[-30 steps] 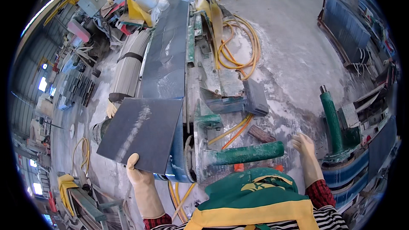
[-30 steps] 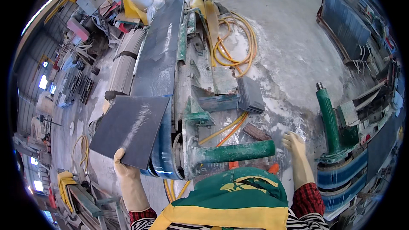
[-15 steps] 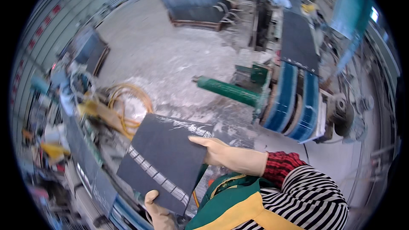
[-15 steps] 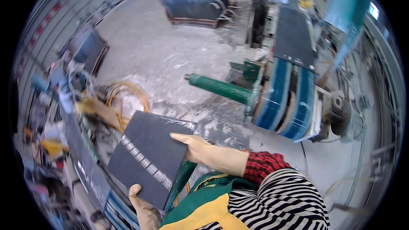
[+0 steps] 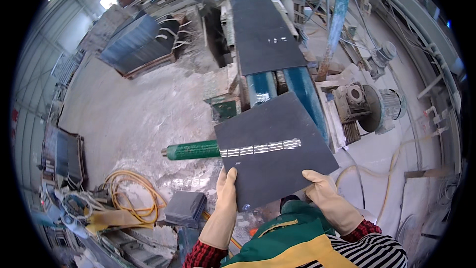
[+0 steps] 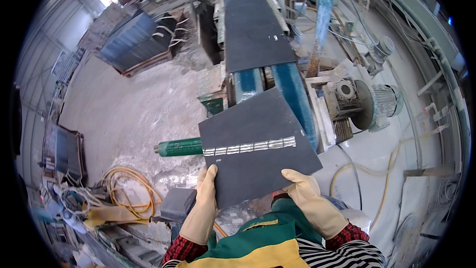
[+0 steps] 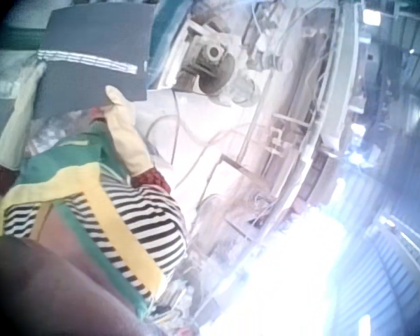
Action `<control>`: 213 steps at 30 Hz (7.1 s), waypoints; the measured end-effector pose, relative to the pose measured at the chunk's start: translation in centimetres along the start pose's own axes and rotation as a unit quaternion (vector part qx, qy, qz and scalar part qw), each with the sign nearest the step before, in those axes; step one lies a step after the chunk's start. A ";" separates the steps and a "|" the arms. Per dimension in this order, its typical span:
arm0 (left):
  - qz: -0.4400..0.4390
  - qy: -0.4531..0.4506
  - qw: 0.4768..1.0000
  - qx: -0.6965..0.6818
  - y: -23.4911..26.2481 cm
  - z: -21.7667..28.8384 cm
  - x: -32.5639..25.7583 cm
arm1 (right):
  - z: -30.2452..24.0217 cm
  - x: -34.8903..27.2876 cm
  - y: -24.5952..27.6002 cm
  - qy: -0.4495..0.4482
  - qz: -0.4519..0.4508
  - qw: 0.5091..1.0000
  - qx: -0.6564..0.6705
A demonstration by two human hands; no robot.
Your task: The person repeatedly picks up dark rectangular slabs from a stack and places them onto a moving conveyor belt. The slabs are fed into a processing machine in a continuous loop throughout the clip.
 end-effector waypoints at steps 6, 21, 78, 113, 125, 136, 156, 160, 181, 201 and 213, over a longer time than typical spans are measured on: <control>-0.021 0.009 0.993 0.116 -5.4 -0.1 8.1 | -4.0 5.0 4.3 0.081 0.031 0.994 0.070; -0.009 0.051 0.993 0.109 -6.1 0.0 19.2 | -4.7 15.6 8.3 0.114 0.192 0.955 0.195; 0.225 0.029 0.966 0.121 31.1 1.9 -6.3 | 1.9 19.0 -6.2 -0.013 -0.158 0.987 0.021; 0.757 0.114 0.474 0.434 50.2 -15.4 -63.8 | 45.1 15.7 -13.4 -0.291 -0.488 0.690 -0.448; 0.751 0.081 0.484 0.442 49.0 -14.8 -63.7 | 48.3 17.0 -6.9 -0.655 -0.346 0.633 -0.226; 0.760 0.070 0.486 0.426 47.8 -14.8 -64.4 | 56.1 9.8 -11.4 -0.338 -0.307 0.581 -0.674; 0.768 0.063 0.472 0.429 46.4 -15.5 -64.9 | 49.6 11.5 -8.8 -0.320 -0.222 0.535 -0.750; 0.766 0.060 0.472 0.432 46.2 -15.5 -64.8 | 50.5 11.2 -9.3 -0.311 -0.244 0.531 -0.750; 0.767 0.057 0.467 0.436 45.1 -16.1 -65.0 | 51.2 12.7 -7.9 -0.309 -0.227 0.527 -0.758; 0.764 0.066 0.466 0.440 44.0 -16.6 -65.0 | 51.1 10.1 -9.0 -0.299 -0.239 0.472 -0.794; 0.768 0.053 0.459 0.444 42.8 -16.5 -65.3 | 50.9 9.4 -9.1 -0.296 -0.234 0.436 -0.817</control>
Point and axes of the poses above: each hand's wrist, its own x-axis towards the middle knuckle, its own y-axis out of the back of the hand, z = x × y, the point moved 9 cm from there along x, towards the middle knuckle, and after that the axes turned 5 degrees about -z, right-handed, at the moved point
